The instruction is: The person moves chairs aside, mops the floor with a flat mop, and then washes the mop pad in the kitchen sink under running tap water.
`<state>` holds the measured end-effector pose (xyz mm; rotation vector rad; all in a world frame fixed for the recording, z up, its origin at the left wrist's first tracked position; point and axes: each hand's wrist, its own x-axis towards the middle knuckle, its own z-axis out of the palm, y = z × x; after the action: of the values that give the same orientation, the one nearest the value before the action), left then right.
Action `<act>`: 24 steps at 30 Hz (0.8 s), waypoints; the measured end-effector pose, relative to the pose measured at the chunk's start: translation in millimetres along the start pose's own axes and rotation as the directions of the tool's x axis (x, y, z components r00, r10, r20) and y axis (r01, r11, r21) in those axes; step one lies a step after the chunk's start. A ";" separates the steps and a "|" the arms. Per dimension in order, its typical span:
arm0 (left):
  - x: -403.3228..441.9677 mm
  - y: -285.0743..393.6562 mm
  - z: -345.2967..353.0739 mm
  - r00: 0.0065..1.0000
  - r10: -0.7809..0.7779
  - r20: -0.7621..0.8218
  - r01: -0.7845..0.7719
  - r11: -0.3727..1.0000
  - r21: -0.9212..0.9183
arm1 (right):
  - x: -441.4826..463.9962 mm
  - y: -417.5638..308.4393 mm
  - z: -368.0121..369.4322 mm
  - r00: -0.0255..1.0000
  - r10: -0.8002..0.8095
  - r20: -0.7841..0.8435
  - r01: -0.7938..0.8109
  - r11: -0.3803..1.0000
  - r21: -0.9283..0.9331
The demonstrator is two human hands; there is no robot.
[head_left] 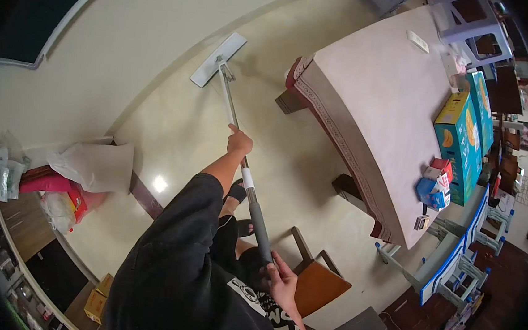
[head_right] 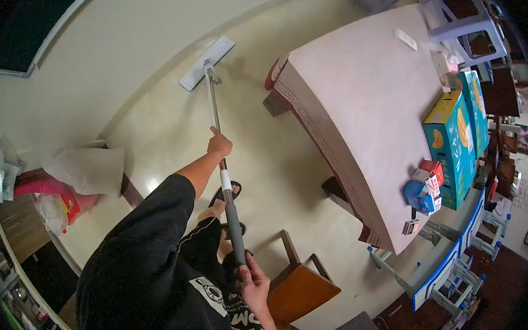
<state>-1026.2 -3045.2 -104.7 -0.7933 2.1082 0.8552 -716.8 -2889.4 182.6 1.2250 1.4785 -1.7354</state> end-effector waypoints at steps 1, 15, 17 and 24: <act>-4.9 -1.8 7.9 1.000 0.001 0.003 -0.001 1.000 -0.004 | -5.8 13.3 -2.8 0.999 -0.038 -0.001 0.038 0.999 -0.016; -226.4 -161.1 156.8 0.984 -0.023 0.178 0.002 0.994 0.113 | -204.7 153.1 -137.8 0.962 0.270 -0.040 -0.267 0.962 0.062; -267.7 -190.4 188.2 0.985 -0.066 0.162 0.043 0.989 0.141 | -254.1 148.6 -161.2 0.948 0.316 -0.041 -0.315 0.949 0.013; -398.6 -196.0 283.0 0.936 -0.160 0.313 0.123 0.983 0.134 | -382.2 140.5 -180.9 0.909 0.254 -0.330 -0.296 0.952 -0.080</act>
<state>-552.2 -2839.8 -1.6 -0.6852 1.7701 0.7276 -378.4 -2807.3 460.6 1.6123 1.4790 -1.2803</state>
